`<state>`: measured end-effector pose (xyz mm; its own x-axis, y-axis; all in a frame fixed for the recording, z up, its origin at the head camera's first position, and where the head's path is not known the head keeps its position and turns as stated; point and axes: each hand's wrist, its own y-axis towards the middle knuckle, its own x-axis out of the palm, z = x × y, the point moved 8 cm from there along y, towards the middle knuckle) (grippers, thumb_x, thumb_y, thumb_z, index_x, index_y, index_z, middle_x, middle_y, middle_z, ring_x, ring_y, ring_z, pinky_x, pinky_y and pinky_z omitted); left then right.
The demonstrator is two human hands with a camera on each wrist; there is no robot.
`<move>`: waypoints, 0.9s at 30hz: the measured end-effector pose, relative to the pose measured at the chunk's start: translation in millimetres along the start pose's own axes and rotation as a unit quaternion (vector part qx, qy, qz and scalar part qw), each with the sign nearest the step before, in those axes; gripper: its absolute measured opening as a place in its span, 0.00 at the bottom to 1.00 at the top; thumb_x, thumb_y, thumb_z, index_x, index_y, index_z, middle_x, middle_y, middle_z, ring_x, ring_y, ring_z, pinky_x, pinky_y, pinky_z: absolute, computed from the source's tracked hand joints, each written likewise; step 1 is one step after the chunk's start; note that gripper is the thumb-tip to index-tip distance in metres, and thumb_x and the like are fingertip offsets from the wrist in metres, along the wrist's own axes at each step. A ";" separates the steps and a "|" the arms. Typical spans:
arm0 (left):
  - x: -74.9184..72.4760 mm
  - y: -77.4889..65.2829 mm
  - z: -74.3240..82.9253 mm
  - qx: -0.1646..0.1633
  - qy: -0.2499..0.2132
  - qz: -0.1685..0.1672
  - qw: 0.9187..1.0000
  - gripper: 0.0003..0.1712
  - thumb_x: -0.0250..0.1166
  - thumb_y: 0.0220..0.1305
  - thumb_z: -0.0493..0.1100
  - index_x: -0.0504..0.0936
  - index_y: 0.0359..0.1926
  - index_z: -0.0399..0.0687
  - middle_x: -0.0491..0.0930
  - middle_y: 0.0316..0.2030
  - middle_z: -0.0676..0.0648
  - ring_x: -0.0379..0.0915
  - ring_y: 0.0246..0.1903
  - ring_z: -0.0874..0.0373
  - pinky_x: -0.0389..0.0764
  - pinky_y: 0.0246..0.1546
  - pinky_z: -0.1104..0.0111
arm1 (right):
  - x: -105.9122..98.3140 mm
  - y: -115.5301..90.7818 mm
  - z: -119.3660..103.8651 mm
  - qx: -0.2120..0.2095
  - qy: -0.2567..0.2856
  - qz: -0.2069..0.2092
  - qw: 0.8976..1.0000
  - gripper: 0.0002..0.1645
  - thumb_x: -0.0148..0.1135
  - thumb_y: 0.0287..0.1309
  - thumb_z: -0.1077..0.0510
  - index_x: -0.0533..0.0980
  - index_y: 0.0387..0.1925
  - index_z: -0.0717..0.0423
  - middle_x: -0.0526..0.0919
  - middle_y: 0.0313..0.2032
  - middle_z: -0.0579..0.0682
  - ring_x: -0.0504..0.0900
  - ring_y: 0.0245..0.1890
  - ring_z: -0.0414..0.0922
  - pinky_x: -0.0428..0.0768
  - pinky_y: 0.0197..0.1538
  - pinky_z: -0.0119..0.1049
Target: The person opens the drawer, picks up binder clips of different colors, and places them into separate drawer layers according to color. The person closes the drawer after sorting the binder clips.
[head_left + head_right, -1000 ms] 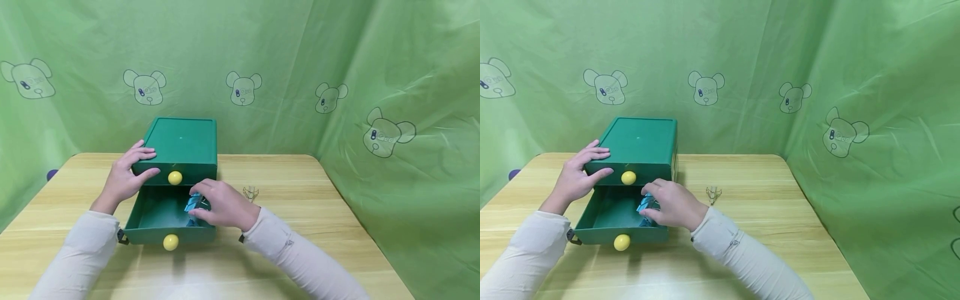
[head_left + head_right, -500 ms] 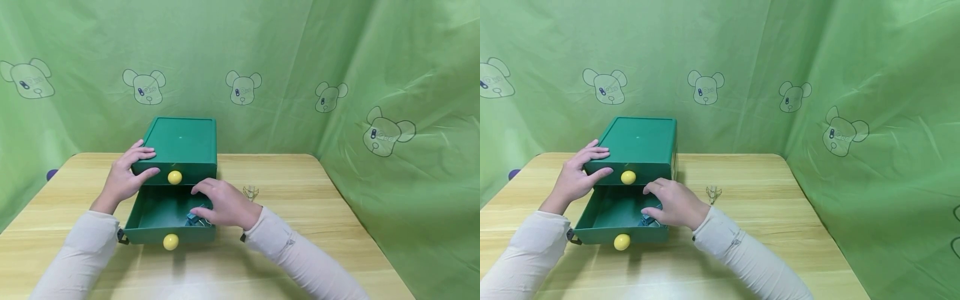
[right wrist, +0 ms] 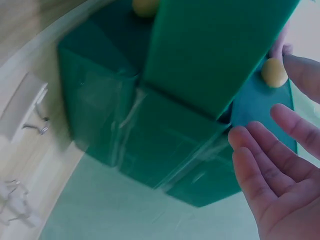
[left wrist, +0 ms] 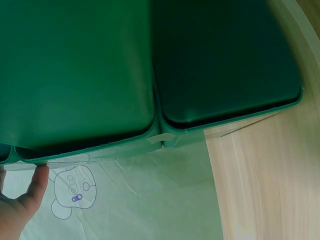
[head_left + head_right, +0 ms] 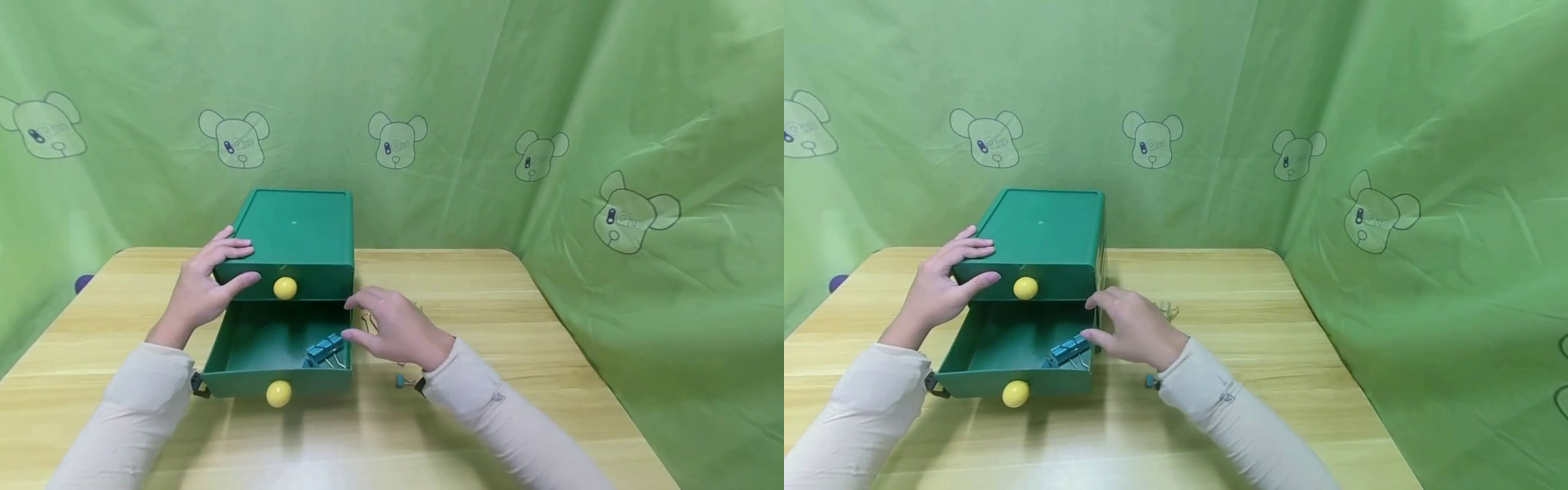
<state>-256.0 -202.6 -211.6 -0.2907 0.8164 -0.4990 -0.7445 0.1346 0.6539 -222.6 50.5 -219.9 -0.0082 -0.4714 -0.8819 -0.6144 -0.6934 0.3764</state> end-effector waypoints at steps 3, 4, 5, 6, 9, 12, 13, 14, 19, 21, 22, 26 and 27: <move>-0.9 0.8 0.5 -0.001 0.002 0.000 1.000 0.21 0.72 0.56 0.38 0.81 0.51 0.35 0.77 0.56 0.38 0.53 0.70 0.49 0.54 0.67 0.43 | 1.1 -5.5 10.7 0.011 -0.005 0.003 1.000 0.21 0.70 0.56 0.52 0.78 0.47 0.60 0.83 0.44 0.51 0.81 0.44 0.46 0.80 0.51 0.38; -1.3 1.0 0.6 -0.001 0.002 0.000 1.000 0.21 0.72 0.56 0.38 0.81 0.51 0.35 0.77 0.56 0.38 0.53 0.70 0.49 0.54 0.67 0.43 | 1.7 -7.3 14.2 0.014 -0.006 0.002 1.000 0.21 0.70 0.56 0.53 0.78 0.47 0.61 0.83 0.44 0.51 0.81 0.44 0.46 0.80 0.50 0.38; -1.6 1.2 0.6 -0.002 0.001 0.000 1.000 0.21 0.72 0.56 0.38 0.81 0.51 0.35 0.76 0.56 0.37 0.53 0.70 0.49 0.54 0.67 0.43 | 2.6 -9.2 17.9 0.018 -0.006 0.001 1.000 0.21 0.70 0.56 0.53 0.78 0.47 0.60 0.83 0.44 0.51 0.81 0.44 0.47 0.80 0.50 0.39; -2.0 1.3 0.7 -0.003 0.001 0.000 1.000 0.21 0.72 0.56 0.38 0.81 0.51 0.35 0.76 0.56 0.37 0.53 0.70 0.49 0.54 0.67 0.43 | 3.3 -11.0 21.3 0.022 -0.006 0.000 1.000 0.20 0.70 0.56 0.53 0.78 0.47 0.60 0.83 0.43 0.51 0.81 0.44 0.47 0.80 0.50 0.39; -2.8 1.5 0.9 -0.005 0.000 0.000 1.000 0.21 0.72 0.56 0.38 0.81 0.51 0.35 0.77 0.56 0.37 0.53 0.70 0.50 0.54 0.67 0.44 | 4.9 -16.5 31.2 0.032 -0.010 -0.001 0.999 0.20 0.70 0.56 0.54 0.78 0.46 0.61 0.83 0.43 0.52 0.81 0.43 0.49 0.80 0.49 0.40; -3.2 1.2 0.6 -0.006 0.000 0.001 1.000 0.21 0.72 0.56 0.38 0.81 0.51 0.35 0.77 0.56 0.37 0.53 0.70 0.50 0.54 0.67 0.44 | 7.4 -22.4 40.4 0.041 -0.020 -0.005 0.999 0.20 0.70 0.56 0.54 0.78 0.46 0.62 0.83 0.42 0.53 0.82 0.42 0.49 0.81 0.47 0.41; -3.3 1.1 0.6 -0.006 0.000 0.001 1.000 0.21 0.72 0.56 0.38 0.81 0.51 0.35 0.77 0.56 0.37 0.53 0.70 0.50 0.54 0.67 0.44 | 8.6 -24.6 43.4 0.044 -0.023 -0.008 0.999 0.20 0.70 0.56 0.54 0.78 0.46 0.62 0.83 0.42 0.53 0.82 0.41 0.49 0.81 0.46 0.41; -3.3 1.1 0.4 -0.006 0.000 0.001 1.000 0.21 0.72 0.56 0.38 0.81 0.51 0.35 0.77 0.56 0.37 0.53 0.70 0.50 0.54 0.67 0.44 | 10.8 -27.1 47.0 0.047 -0.026 -0.013 0.998 0.20 0.70 0.55 0.55 0.78 0.45 0.63 0.83 0.42 0.54 0.82 0.41 0.49 0.81 0.46 0.42; -2.7 1.2 -0.1 -0.002 -0.002 0.002 1.000 0.21 0.73 0.55 0.37 0.81 0.51 0.35 0.77 0.55 0.38 0.53 0.70 0.50 0.54 0.67 0.45 | 25.3 -42.3 63.3 0.077 -0.014 -0.050 0.996 0.20 0.70 0.55 0.56 0.78 0.46 0.64 0.83 0.43 0.56 0.82 0.41 0.51 0.81 0.45 0.43; -2.2 1.3 -0.7 -0.001 -0.003 0.003 1.000 0.21 0.73 0.55 0.37 0.81 0.50 0.35 0.77 0.55 0.38 0.54 0.70 0.50 0.55 0.67 0.45 | 32.3 -48.8 68.3 0.086 -0.001 -0.066 0.994 0.20 0.69 0.56 0.56 0.78 0.46 0.65 0.83 0.44 0.57 0.82 0.41 0.53 0.81 0.45 0.44; -1.9 1.4 -0.9 -0.001 -0.003 0.003 1.000 0.21 0.73 0.55 0.38 0.81 0.50 0.35 0.77 0.55 0.38 0.54 0.70 0.50 0.55 0.67 0.46 | 35.5 -51.9 70.0 0.090 0.003 -0.073 0.993 0.20 0.69 0.56 0.57 0.78 0.46 0.66 0.83 0.43 0.58 0.82 0.41 0.53 0.81 0.44 0.44; -0.9 1.6 -1.7 0.000 -0.004 0.003 1.000 0.21 0.73 0.55 0.38 0.82 0.50 0.35 0.77 0.55 0.38 0.54 0.70 0.51 0.55 0.67 0.46 | 47.9 -62.2 75.2 0.100 0.016 -0.102 0.990 0.18 0.69 0.56 0.58 0.78 0.45 0.65 0.83 0.39 0.58 0.81 0.39 0.53 0.81 0.42 0.44; -0.7 1.5 -1.8 0.001 -0.004 0.003 1.000 0.22 0.73 0.55 0.38 0.81 0.50 0.35 0.77 0.55 0.38 0.54 0.70 0.51 0.55 0.67 0.46 | 51.0 -64.4 76.2 0.103 0.016 -0.111 0.988 0.18 0.69 0.56 0.58 0.78 0.45 0.65 0.83 0.38 0.57 0.81 0.38 0.52 0.81 0.41 0.44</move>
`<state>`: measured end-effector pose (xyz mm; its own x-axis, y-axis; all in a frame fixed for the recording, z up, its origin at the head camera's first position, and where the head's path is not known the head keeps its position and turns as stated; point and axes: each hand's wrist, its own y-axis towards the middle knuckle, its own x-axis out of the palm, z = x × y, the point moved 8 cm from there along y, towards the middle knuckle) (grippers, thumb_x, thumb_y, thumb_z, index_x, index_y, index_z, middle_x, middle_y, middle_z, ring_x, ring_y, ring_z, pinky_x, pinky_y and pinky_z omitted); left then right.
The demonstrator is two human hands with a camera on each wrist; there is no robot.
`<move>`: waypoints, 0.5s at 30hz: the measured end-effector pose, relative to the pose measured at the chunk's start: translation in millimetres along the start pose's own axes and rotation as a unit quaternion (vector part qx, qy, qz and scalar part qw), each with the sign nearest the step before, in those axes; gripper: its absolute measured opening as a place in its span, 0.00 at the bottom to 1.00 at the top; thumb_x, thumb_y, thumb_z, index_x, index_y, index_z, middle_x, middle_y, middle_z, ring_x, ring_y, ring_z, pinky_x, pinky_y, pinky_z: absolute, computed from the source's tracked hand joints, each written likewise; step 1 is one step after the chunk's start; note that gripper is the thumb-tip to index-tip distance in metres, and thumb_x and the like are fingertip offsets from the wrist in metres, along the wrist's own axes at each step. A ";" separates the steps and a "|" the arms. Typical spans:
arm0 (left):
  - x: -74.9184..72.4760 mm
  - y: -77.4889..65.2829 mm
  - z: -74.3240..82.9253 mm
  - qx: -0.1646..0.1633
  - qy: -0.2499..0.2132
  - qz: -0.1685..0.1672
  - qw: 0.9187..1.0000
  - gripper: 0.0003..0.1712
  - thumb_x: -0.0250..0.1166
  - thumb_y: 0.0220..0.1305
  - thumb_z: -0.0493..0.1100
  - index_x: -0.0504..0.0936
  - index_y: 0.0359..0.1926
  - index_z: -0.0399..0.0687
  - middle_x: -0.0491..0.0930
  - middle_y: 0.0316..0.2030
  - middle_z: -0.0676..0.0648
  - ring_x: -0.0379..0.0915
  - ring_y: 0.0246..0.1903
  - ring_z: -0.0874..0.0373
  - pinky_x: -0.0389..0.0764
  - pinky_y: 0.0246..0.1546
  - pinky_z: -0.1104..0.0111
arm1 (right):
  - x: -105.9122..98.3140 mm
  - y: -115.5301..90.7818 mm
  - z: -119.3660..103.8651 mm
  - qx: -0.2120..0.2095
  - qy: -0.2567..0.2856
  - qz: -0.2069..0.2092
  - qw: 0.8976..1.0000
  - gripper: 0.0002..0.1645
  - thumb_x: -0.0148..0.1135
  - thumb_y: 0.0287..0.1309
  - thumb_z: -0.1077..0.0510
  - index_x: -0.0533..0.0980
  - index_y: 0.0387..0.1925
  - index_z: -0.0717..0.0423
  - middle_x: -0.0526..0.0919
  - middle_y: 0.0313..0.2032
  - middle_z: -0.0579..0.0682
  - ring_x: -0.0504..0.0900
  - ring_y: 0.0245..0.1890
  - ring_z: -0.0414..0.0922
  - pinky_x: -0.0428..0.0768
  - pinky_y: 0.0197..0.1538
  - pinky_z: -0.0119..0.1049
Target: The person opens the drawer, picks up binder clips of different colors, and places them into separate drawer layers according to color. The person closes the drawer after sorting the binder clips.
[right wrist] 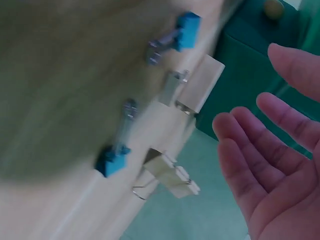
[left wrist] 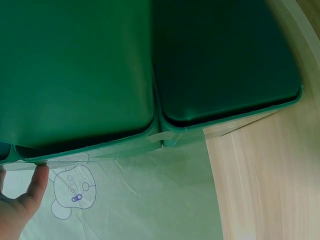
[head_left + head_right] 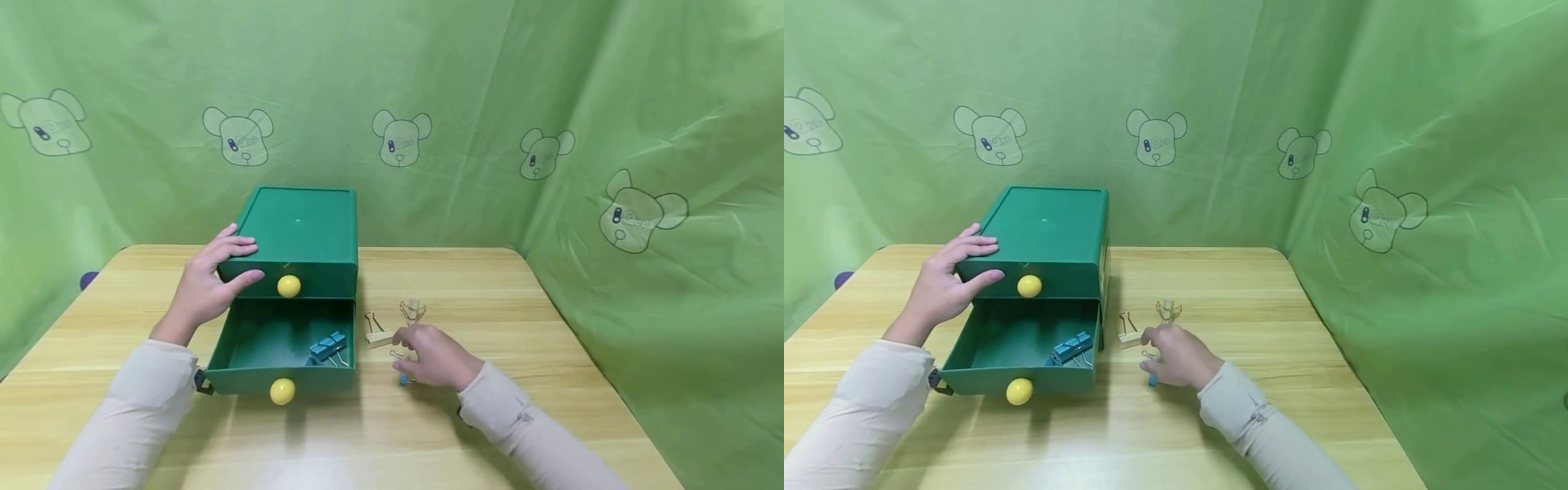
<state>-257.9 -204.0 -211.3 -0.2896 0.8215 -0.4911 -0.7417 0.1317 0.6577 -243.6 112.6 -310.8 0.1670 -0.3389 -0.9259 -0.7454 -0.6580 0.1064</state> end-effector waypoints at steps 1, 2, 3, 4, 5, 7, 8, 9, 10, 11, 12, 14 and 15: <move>0.3 0.1 0.0 0.001 0.000 0.000 1.000 0.22 0.73 0.55 0.38 0.81 0.50 0.35 0.77 0.55 0.38 0.54 0.70 0.51 0.55 0.67 0.46 | 3.4 -1.2 1.5 0.004 -0.001 -0.010 1.000 0.18 0.69 0.55 0.58 0.78 0.44 0.64 0.83 0.37 0.57 0.81 0.38 0.51 0.81 0.41 0.43; 0.3 0.1 0.2 0.001 0.000 0.000 1.000 0.22 0.73 0.55 0.38 0.81 0.50 0.35 0.77 0.55 0.38 0.54 0.70 0.51 0.55 0.67 0.46 | 7.0 -2.1 3.2 0.007 -0.006 -0.019 1.000 0.18 0.70 0.55 0.58 0.78 0.44 0.64 0.83 0.36 0.56 0.81 0.37 0.50 0.81 0.40 0.43; 0.4 -0.1 0.5 0.002 -0.001 0.000 1.000 0.21 0.73 0.55 0.38 0.81 0.50 0.35 0.77 0.55 0.38 0.54 0.70 0.51 0.55 0.67 0.45 | 10.4 -3.0 4.7 0.011 -0.009 -0.029 0.999 0.18 0.70 0.54 0.57 0.78 0.45 0.63 0.83 0.35 0.55 0.81 0.36 0.49 0.81 0.40 0.42; 0.3 -0.3 0.8 0.002 -0.001 0.000 1.000 0.21 0.73 0.55 0.37 0.81 0.50 0.36 0.77 0.55 0.38 0.54 0.70 0.51 0.55 0.67 0.45 | 14.1 -3.8 6.3 0.014 -0.012 -0.039 0.999 0.19 0.71 0.54 0.57 0.78 0.45 0.63 0.83 0.34 0.54 0.81 0.34 0.47 0.81 0.40 0.40; 0.2 -0.5 1.2 0.002 0.000 0.001 1.000 0.21 0.73 0.55 0.37 0.82 0.50 0.36 0.77 0.55 0.38 0.54 0.70 0.51 0.55 0.67 0.46 | 17.4 -4.5 7.7 0.017 -0.015 -0.049 0.999 0.20 0.71 0.53 0.57 0.78 0.45 0.63 0.82 0.33 0.52 0.81 0.32 0.45 0.81 0.38 0.39; -0.1 -0.7 1.9 0.001 0.000 0.001 1.000 0.21 0.73 0.54 0.36 0.82 0.50 0.36 0.77 0.55 0.38 0.54 0.70 0.51 0.55 0.67 0.46 | 23.6 -5.7 10.0 0.018 -0.019 -0.064 0.998 0.22 0.72 0.52 0.56 0.78 0.46 0.63 0.80 0.28 0.47 0.78 0.27 0.41 0.80 0.35 0.35; -0.3 -0.7 2.4 0.001 0.000 0.002 1.000 0.21 0.73 0.54 0.36 0.82 0.50 0.36 0.78 0.54 0.38 0.54 0.70 0.50 0.55 0.68 0.46 | 25.9 -6.1 10.8 0.018 -0.019 -0.069 0.997 0.22 0.72 0.52 0.56 0.77 0.46 0.64 0.78 0.26 0.45 0.76 0.25 0.39 0.79 0.33 0.33; -0.5 -0.7 2.8 -0.001 0.000 0.002 1.000 0.21 0.73 0.54 0.36 0.82 0.50 0.36 0.78 0.54 0.38 0.54 0.70 0.50 0.55 0.68 0.47 | 27.7 -6.4 11.1 0.016 -0.015 -0.071 0.997 0.22 0.72 0.52 0.56 0.77 0.46 0.64 0.76 0.24 0.43 0.74 0.23 0.37 0.78 0.31 0.31; -0.8 -0.7 3.1 -0.001 0.000 0.002 1.000 0.21 0.73 0.54 0.36 0.82 0.50 0.36 0.78 0.54 0.38 0.54 0.70 0.50 0.55 0.68 0.47 | 29.1 -6.6 11.6 0.014 -0.014 -0.072 0.997 0.22 0.72 0.52 0.56 0.77 0.45 0.65 0.74 0.23 0.42 0.72 0.21 0.36 0.77 0.29 0.30; -1.0 -0.6 3.3 -0.002 -0.001 0.002 1.000 0.21 0.73 0.54 0.36 0.82 0.50 0.36 0.78 0.54 0.38 0.54 0.70 0.50 0.55 0.68 0.47 | 29.7 -6.6 11.7 0.011 -0.013 -0.071 0.997 0.22 0.72 0.52 0.57 0.77 0.45 0.65 0.73 0.21 0.41 0.71 0.20 0.35 0.75 0.27 0.29; -1.2 -0.5 3.5 -0.003 -0.002 0.003 1.000 0.21 0.73 0.54 0.35 0.82 0.50 0.36 0.78 0.54 0.38 0.54 0.70 0.50 0.55 0.68 0.47 | 30.3 -6.6 11.8 0.009 -0.012 -0.069 0.998 0.21 0.72 0.51 0.57 0.77 0.44 0.65 0.72 0.21 0.40 0.70 0.20 0.35 0.75 0.26 0.28; -1.1 -0.4 3.8 -0.001 -0.004 0.003 1.000 0.21 0.73 0.54 0.35 0.82 0.50 0.36 0.78 0.54 0.38 0.54 0.70 0.49 0.55 0.67 0.46 | 30.9 -6.5 12.1 0.008 -0.012 -0.067 0.998 0.20 0.72 0.51 0.58 0.77 0.43 0.64 0.72 0.21 0.40 0.69 0.19 0.35 0.74 0.26 0.28; -0.8 -0.4 3.7 -0.001 -0.005 0.003 1.000 0.21 0.73 0.54 0.35 0.82 0.50 0.36 0.78 0.54 0.38 0.54 0.70 0.49 0.55 0.67 0.46 | 31.4 -6.5 12.3 0.008 -0.012 -0.068 0.998 0.19 0.72 0.50 0.59 0.78 0.42 0.64 0.72 0.21 0.40 0.70 0.19 0.35 0.75 0.26 0.28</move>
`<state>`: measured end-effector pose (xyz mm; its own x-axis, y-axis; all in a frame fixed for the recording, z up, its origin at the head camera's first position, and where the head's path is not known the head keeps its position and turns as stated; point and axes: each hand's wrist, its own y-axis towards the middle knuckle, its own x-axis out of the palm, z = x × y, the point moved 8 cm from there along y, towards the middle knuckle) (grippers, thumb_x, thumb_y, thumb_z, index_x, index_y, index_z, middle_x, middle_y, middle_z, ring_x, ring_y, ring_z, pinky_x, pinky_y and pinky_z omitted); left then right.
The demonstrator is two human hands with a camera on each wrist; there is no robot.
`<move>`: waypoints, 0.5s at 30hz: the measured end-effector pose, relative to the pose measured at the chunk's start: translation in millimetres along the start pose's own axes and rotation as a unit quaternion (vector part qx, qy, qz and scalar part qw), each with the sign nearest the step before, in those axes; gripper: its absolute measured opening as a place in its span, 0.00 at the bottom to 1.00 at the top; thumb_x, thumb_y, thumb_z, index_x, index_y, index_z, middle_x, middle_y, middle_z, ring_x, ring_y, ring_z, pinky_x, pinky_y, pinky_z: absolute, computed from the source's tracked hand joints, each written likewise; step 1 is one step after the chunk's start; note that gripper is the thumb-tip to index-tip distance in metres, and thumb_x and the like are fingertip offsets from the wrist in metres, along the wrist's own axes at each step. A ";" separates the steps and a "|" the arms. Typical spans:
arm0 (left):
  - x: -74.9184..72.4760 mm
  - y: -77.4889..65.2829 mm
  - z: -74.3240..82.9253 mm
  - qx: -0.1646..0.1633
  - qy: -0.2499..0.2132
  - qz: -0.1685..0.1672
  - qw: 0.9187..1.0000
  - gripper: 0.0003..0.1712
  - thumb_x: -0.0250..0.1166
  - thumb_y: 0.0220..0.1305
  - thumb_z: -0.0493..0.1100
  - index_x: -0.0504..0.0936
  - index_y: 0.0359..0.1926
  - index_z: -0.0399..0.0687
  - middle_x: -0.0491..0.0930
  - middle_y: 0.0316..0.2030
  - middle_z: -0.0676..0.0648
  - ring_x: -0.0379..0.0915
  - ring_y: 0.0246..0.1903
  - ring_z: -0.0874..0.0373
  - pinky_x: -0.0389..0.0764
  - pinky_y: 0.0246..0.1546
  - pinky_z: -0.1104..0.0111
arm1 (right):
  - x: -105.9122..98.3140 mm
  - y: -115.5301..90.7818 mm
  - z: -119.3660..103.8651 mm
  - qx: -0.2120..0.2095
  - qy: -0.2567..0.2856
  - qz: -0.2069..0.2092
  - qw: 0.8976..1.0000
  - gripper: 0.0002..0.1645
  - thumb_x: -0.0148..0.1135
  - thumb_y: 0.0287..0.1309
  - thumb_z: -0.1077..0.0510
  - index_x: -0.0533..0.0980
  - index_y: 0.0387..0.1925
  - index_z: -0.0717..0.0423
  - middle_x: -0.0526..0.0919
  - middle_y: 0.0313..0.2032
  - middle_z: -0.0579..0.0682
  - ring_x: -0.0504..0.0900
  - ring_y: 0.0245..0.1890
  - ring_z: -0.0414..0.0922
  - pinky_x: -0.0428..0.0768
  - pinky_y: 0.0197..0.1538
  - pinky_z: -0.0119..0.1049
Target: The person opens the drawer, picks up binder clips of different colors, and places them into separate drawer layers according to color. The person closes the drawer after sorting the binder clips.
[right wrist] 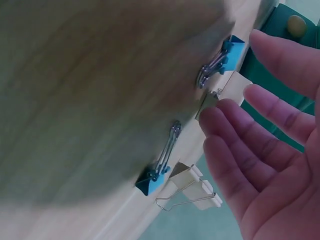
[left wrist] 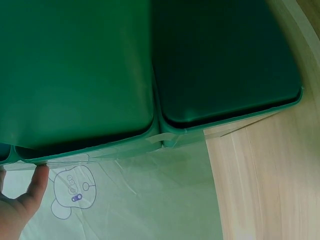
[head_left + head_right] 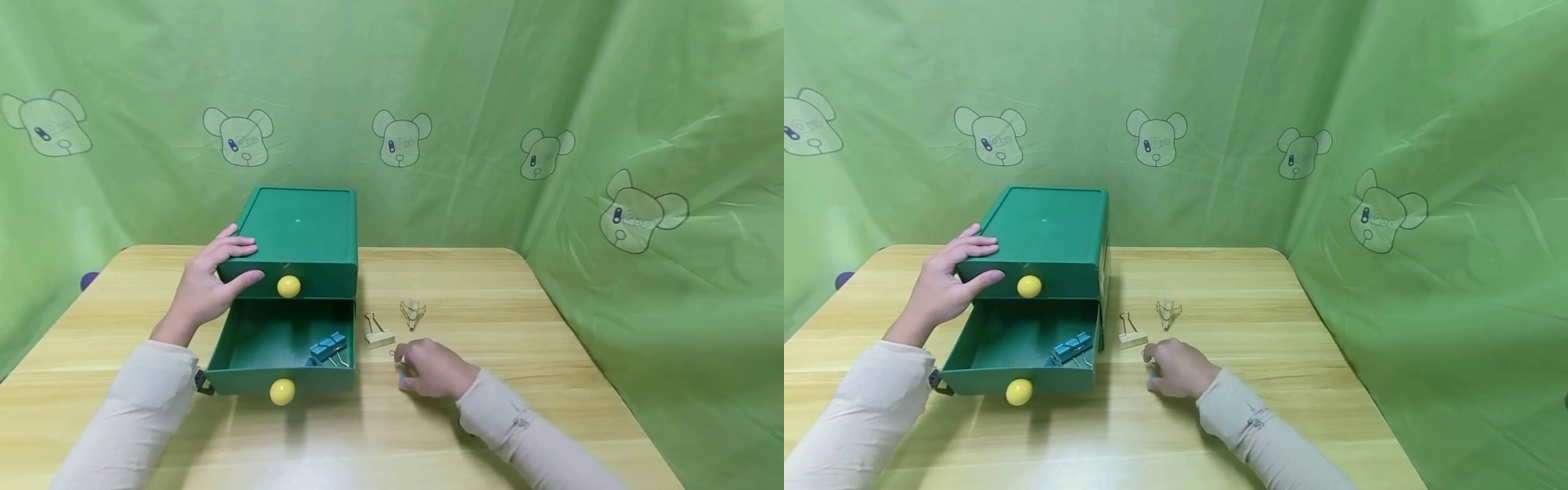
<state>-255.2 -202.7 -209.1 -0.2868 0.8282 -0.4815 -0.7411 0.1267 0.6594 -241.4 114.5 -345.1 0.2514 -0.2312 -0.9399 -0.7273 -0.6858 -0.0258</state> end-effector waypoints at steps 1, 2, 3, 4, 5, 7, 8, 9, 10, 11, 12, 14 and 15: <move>0.3 -0.2 -0.6 0.001 0.000 0.000 1.000 0.21 0.73 0.54 0.35 0.82 0.50 0.36 0.78 0.54 0.38 0.54 0.70 0.49 0.55 0.67 0.45 | 0.8 0.0 0.2 0.000 -0.002 -0.002 1.000 0.18 0.72 0.50 0.59 0.78 0.41 0.63 0.73 0.21 0.40 0.70 0.20 0.35 0.75 0.27 0.28; 0.6 -0.3 -1.3 0.001 0.000 -0.001 1.000 0.21 0.73 0.54 0.36 0.82 0.50 0.35 0.78 0.54 0.38 0.54 0.70 0.49 0.55 0.67 0.45 | 1.7 0.2 0.4 0.000 -0.002 -0.004 1.000 0.17 0.72 0.50 0.60 0.78 0.40 0.62 0.73 0.22 0.41 0.71 0.21 0.35 0.76 0.28 0.28; 0.9 -0.5 -1.9 0.001 0.001 -0.001 1.000 0.21 0.73 0.54 0.36 0.82 0.50 0.35 0.77 0.55 0.38 0.54 0.70 0.49 0.55 0.67 0.45 | 2.6 0.3 0.7 0.000 -0.003 -0.006 1.000 0.15 0.72 0.50 0.61 0.78 0.39 0.61 0.74 0.22 0.41 0.71 0.22 0.35 0.76 0.29 0.28; 1.2 -0.6 -2.6 0.001 0.001 -0.002 1.000 0.21 0.73 0.55 0.37 0.82 0.50 0.35 0.77 0.55 0.38 0.54 0.70 0.49 0.55 0.67 0.45 | 3.3 0.3 0.5 -0.001 -0.003 -0.008 1.000 0.14 0.72 0.49 0.62 0.78 0.38 0.61 0.75 0.23 0.41 0.72 0.22 0.35 0.77 0.30 0.28; 1.3 -0.8 -3.2 0.000 0.003 -0.002 1.000 0.21 0.73 0.55 0.37 0.81 0.50 0.35 0.77 0.55 0.38 0.54 0.70 0.50 0.55 0.67 0.45 | 3.9 0.3 0.1 -0.004 -0.004 -0.008 1.000 0.13 0.71 0.49 0.63 0.78 0.37 0.61 0.76 0.23 0.42 0.73 0.23 0.36 0.77 0.31 0.28; 1.2 -0.8 -3.6 0.000 0.003 -0.002 1.000 0.21 0.73 0.55 0.38 0.81 0.50 0.35 0.77 0.55 0.38 0.54 0.70 0.50 0.55 0.67 0.45 | 3.8 0.5 -1.3 -0.012 -0.009 -0.003 1.000 0.12 0.71 0.49 0.65 0.78 0.36 0.60 0.78 0.25 0.44 0.75 0.25 0.36 0.79 0.33 0.28; 1.0 -0.6 -3.3 0.000 0.002 -0.002 1.000 0.21 0.73 0.55 0.37 0.82 0.50 0.35 0.77 0.55 0.38 0.54 0.70 0.50 0.55 0.67 0.46 | 3.3 0.5 -2.0 -0.016 -0.011 0.001 1.000 0.11 0.70 0.49 0.66 0.78 0.36 0.61 0.79 0.25 0.44 0.75 0.25 0.36 0.79 0.33 0.28; 0.8 -0.4 -2.9 0.000 0.002 -0.001 1.000 0.21 0.73 0.55 0.37 0.82 0.50 0.36 0.78 0.55 0.38 0.54 0.70 0.50 0.55 0.67 0.46 | 2.7 0.5 -3.1 -0.021 -0.013 0.004 1.000 0.11 0.70 0.49 0.67 0.78 0.36 0.61 0.80 0.26 0.45 0.76 0.25 0.36 0.79 0.34 0.28; 0.6 -0.2 -2.4 0.001 0.002 0.000 1.000 0.21 0.73 0.54 0.37 0.82 0.50 0.36 0.78 0.54 0.38 0.54 0.70 0.50 0.55 0.67 0.46 | 2.1 0.4 -4.1 -0.027 -0.016 0.008 0.999 0.11 0.70 0.48 0.68 0.79 0.36 0.62 0.81 0.26 0.46 0.76 0.25 0.36 0.80 0.34 0.28; 0.3 0.0 -1.9 0.001 0.001 0.000 1.000 0.21 0.73 0.54 0.36 0.82 0.50 0.36 0.78 0.54 0.38 0.54 0.70 0.50 0.55 0.67 0.46 | 1.8 0.6 -4.7 -0.031 -0.018 0.010 0.999 0.11 0.70 0.48 0.68 0.79 0.36 0.62 0.81 0.27 0.47 0.76 0.25 0.36 0.80 0.34 0.28; 0.1 0.1 -1.4 0.002 0.001 0.001 1.000 0.21 0.73 0.54 0.35 0.82 0.50 0.36 0.78 0.54 0.38 0.54 0.70 0.50 0.55 0.67 0.46 | 1.6 0.7 -5.1 -0.034 -0.019 0.012 0.999 0.11 0.70 0.48 0.69 0.79 0.35 0.62 0.81 0.27 0.48 0.76 0.25 0.36 0.80 0.34 0.28; -0.3 0.4 -0.7 0.001 0.001 0.001 1.000 0.21 0.74 0.53 0.34 0.82 0.50 0.36 0.78 0.54 0.39 0.55 0.70 0.49 0.55 0.67 0.46 | 1.5 0.8 -5.4 -0.038 -0.020 0.014 0.999 0.11 0.69 0.48 0.69 0.79 0.35 0.62 0.82 0.27 0.48 0.76 0.25 0.36 0.80 0.33 0.28; -0.3 0.3 -0.2 0.001 0.001 0.001 1.000 0.21 0.74 0.53 0.34 0.82 0.50 0.36 0.78 0.54 0.39 0.55 0.70 0.49 0.55 0.67 0.46 | 1.5 1.1 -5.1 -0.038 -0.022 0.015 0.999 0.11 0.69 0.48 0.69 0.79 0.35 0.62 0.82 0.27 0.48 0.75 0.25 0.36 0.80 0.33 0.28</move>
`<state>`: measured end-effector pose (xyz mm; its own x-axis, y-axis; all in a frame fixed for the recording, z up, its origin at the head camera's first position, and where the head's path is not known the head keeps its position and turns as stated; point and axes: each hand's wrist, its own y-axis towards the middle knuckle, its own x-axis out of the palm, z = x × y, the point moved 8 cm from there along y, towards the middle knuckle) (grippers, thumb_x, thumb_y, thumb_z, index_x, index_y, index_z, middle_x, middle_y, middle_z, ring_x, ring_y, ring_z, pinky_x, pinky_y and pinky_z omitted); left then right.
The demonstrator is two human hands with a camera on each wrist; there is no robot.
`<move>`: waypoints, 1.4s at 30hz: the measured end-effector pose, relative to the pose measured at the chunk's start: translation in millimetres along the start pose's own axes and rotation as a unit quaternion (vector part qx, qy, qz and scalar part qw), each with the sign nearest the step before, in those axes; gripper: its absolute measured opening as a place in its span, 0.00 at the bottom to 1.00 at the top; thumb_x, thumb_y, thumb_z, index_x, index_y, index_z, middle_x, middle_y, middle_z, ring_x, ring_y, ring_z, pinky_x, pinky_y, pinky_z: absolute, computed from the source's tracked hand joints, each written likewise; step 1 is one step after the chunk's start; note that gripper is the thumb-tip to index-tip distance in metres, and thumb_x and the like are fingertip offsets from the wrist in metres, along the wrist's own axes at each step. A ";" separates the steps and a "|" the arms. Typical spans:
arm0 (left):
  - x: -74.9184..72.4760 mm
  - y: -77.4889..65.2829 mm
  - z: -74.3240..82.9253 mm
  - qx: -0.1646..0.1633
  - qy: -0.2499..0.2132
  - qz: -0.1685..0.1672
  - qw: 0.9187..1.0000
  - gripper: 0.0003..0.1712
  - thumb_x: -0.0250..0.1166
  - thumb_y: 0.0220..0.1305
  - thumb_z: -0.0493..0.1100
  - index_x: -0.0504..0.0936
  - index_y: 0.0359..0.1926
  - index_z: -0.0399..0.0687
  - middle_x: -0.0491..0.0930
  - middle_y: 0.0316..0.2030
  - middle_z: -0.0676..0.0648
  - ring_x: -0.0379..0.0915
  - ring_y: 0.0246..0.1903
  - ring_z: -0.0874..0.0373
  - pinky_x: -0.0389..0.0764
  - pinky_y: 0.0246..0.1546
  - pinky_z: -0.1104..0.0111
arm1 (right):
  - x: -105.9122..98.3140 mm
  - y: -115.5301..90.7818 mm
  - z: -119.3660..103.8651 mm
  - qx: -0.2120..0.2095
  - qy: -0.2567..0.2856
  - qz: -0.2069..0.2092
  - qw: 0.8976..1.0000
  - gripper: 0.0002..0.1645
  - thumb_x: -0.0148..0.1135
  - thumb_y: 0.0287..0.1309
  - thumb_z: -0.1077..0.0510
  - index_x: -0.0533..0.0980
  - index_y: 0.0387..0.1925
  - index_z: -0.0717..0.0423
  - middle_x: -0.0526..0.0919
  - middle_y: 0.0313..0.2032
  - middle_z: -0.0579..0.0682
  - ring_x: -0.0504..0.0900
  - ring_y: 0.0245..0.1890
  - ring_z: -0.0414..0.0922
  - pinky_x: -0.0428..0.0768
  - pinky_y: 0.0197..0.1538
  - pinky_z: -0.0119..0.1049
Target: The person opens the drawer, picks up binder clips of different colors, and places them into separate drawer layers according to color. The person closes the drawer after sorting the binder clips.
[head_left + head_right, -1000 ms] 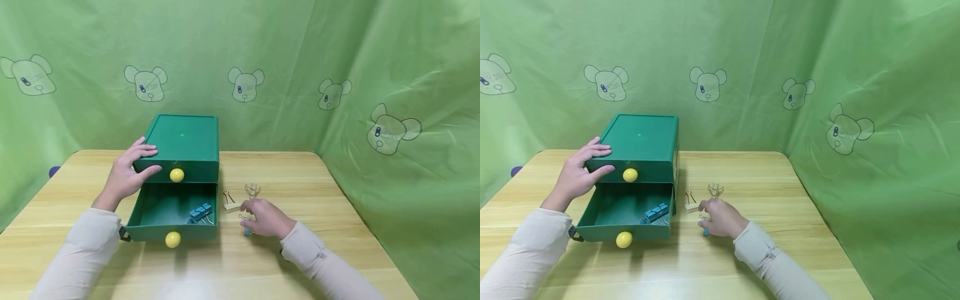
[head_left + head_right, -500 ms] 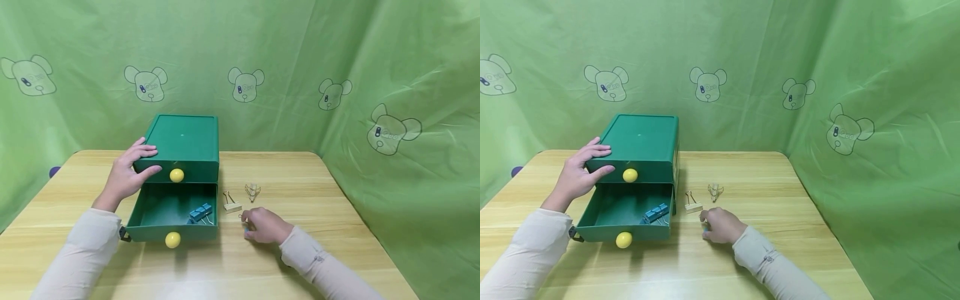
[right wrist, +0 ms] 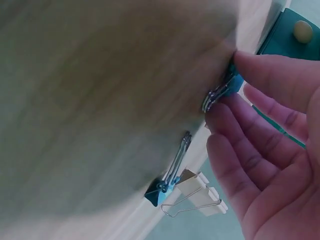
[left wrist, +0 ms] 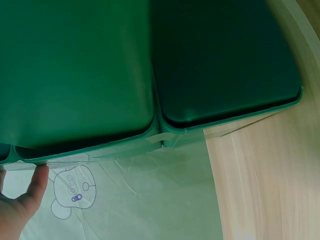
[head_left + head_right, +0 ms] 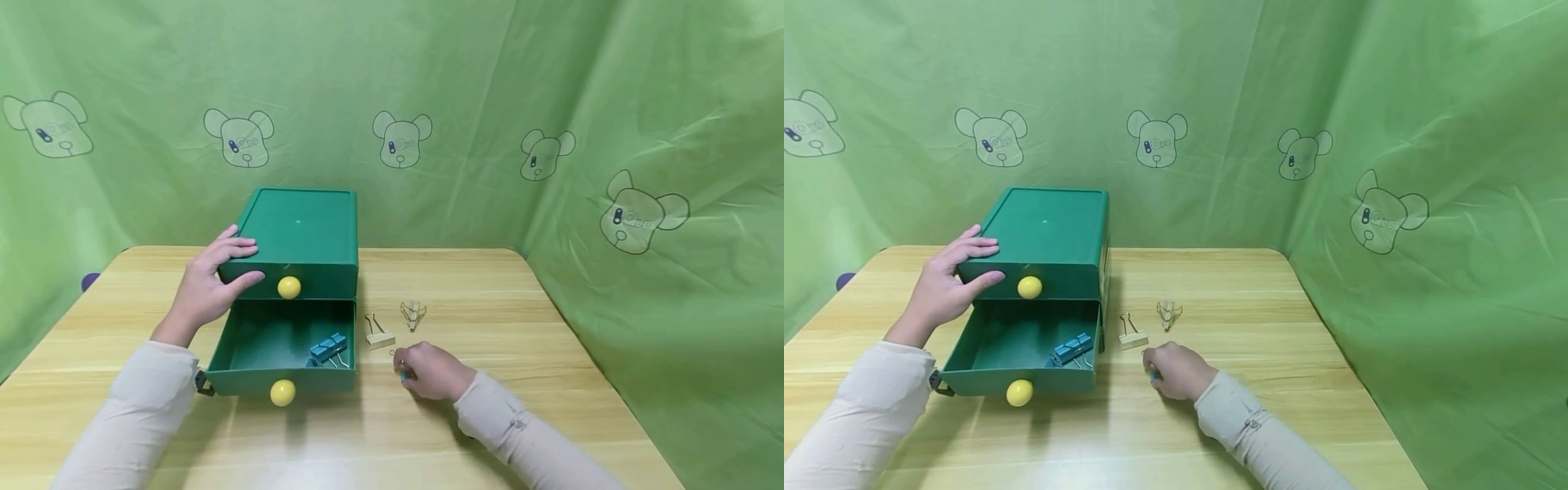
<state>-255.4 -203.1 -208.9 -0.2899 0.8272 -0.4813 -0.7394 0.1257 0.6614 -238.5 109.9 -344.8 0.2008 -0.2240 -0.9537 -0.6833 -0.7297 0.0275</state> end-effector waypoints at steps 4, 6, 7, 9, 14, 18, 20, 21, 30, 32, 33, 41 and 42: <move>0.2 0.2 1.2 -0.003 -0.003 -0.002 1.000 0.22 0.74 0.52 0.34 0.82 0.50 0.37 0.78 0.55 0.39 0.54 0.70 0.48 0.55 0.67 0.45 | -2.1 -0.4 1.9 0.011 -0.004 0.008 1.000 0.12 0.68 0.50 0.67 0.79 0.39 0.62 0.80 0.25 0.46 0.73 0.22 0.34 0.78 0.30 0.26; 0.4 0.1 1.4 -0.003 -0.005 -0.002 1.000 0.22 0.74 0.52 0.34 0.82 0.50 0.37 0.78 0.55 0.38 0.54 0.70 0.48 0.55 0.67 0.45 | -5.4 -0.6 2.4 0.018 -0.005 0.015 1.000 0.14 0.68 0.51 0.66 0.79 0.41 0.63 0.78 0.23 0.43 0.71 0.20 0.33 0.76 0.27 0.26; 0.3 0.1 1.2 -0.003 -0.005 -0.002 1.000 0.22 0.74 0.52 0.34 0.82 0.50 0.37 0.78 0.55 0.38 0.54 0.70 0.48 0.55 0.67 0.45 | -6.8 -0.7 2.7 0.021 -0.005 0.019 1.000 0.14 0.68 0.52 0.65 0.79 0.42 0.63 0.76 0.22 0.42 0.70 0.19 0.33 0.75 0.26 0.26; 0.1 -0.1 1.1 -0.003 -0.004 -0.001 1.000 0.22 0.74 0.52 0.34 0.82 0.50 0.37 0.78 0.55 0.39 0.54 0.70 0.48 0.55 0.67 0.45 | -10.2 -0.5 2.3 0.022 -0.005 0.026 0.999 0.16 0.68 0.52 0.65 0.78 0.44 0.64 0.74 0.21 0.41 0.69 0.18 0.33 0.74 0.25 0.26; 0.3 -0.5 0.7 -0.003 0.000 -0.001 1.000 0.22 0.74 0.52 0.34 0.82 0.50 0.37 0.78 0.55 0.39 0.54 0.70 0.48 0.56 0.67 0.45 | -14.6 -0.3 2.1 0.025 0.001 0.037 0.999 0.15 0.68 0.52 0.65 0.79 0.43 0.63 0.78 0.24 0.44 0.72 0.20 0.34 0.77 0.29 0.27; 1.0 -0.9 0.1 -0.004 0.000 -0.004 1.000 0.21 0.73 0.53 0.35 0.82 0.50 0.37 0.77 0.55 0.39 0.54 0.70 0.48 0.55 0.67 0.44 | -18.2 -1.1 1.9 0.025 0.013 0.050 0.998 0.14 0.67 0.52 0.65 0.79 0.42 0.63 0.81 0.27 0.47 0.76 0.24 0.36 0.79 0.32 0.28; 1.4 -1.1 -1.0 -0.005 0.001 -0.005 1.000 0.21 0.73 0.54 0.35 0.82 0.50 0.37 0.77 0.55 0.38 0.54 0.70 0.48 0.55 0.67 0.44 | -21.3 -1.4 1.4 0.023 0.021 0.061 0.998 0.13 0.66 0.51 0.67 0.79 0.42 0.63 0.81 0.28 0.47 0.77 0.26 0.37 0.79 0.32 0.29; 1.5 -1.0 -1.7 -0.006 0.002 -0.005 1.000 0.21 0.73 0.54 0.36 0.82 0.51 0.37 0.77 0.55 0.38 0.54 0.70 0.48 0.55 0.67 0.44 | -23.1 -1.5 1.1 0.022 0.024 0.065 0.997 0.13 0.66 0.51 0.67 0.79 0.41 0.63 0.81 0.28 0.47 0.77 0.26 0.37 0.79 0.32 0.29; 0.5 -0.3 -0.8 -0.006 0.003 -0.002 1.000 0.21 0.73 0.54 0.36 0.82 0.50 0.37 0.77 0.55 0.39 0.54 0.70 0.50 0.55 0.67 0.45 | -37.6 -0.5 -2.9 0.011 0.029 0.088 0.996 0.13 0.66 0.51 0.69 0.79 0.41 0.66 0.81 0.28 0.48 0.81 0.29 0.44 0.80 0.34 0.30; 0.1 -0.3 0.3 -0.004 0.000 -0.002 1.000 0.21 0.73 0.53 0.35 0.82 0.50 0.37 0.77 0.55 0.38 0.54 0.70 0.48 0.55 0.67 0.45 | -40.1 -0.3 -3.8 0.008 0.030 0.092 0.995 0.13 0.65 0.51 0.69 0.78 0.41 0.66 0.81 0.28 0.48 0.81 0.29 0.44 0.80 0.34 0.30; 0.2 -0.2 0.5 -0.004 0.000 -0.002 1.000 0.21 0.73 0.53 0.34 0.82 0.50 0.37 0.77 0.55 0.38 0.54 0.70 0.48 0.55 0.67 0.45 | -41.1 -0.2 -4.2 0.007 0.030 0.093 0.995 0.13 0.65 0.51 0.69 0.78 0.41 0.66 0.81 0.29 0.48 0.81 0.29 0.44 0.80 0.34 0.30; 1.5 0.1 -2.5 -0.003 0.007 -0.003 1.000 0.21 0.73 0.55 0.37 0.82 0.50 0.36 0.77 0.55 0.38 0.54 0.70 0.50 0.55 0.67 0.45 | -49.5 1.5 -5.8 0.017 0.040 0.097 0.994 0.13 0.67 0.52 0.67 0.78 0.41 0.66 0.82 0.30 0.49 0.80 0.30 0.41 0.83 0.36 0.37; 1.6 0.1 -2.8 -0.001 0.007 -0.003 1.000 0.21 0.73 0.55 0.37 0.82 0.50 0.36 0.77 0.55 0.38 0.54 0.70 0.50 0.55 0.67 0.45 | -51.3 1.4 -6.7 0.017 0.040 0.100 0.994 0.13 0.67 0.52 0.67 0.78 0.41 0.66 0.82 0.30 0.49 0.80 0.31 0.41 0.83 0.36 0.37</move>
<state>-257.7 -203.3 -211.2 -0.2943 0.8186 -0.4932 -0.7426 0.1290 0.6571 -245.2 116.1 -293.8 0.1123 -0.4143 -0.9032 -0.7383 -0.6431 0.2032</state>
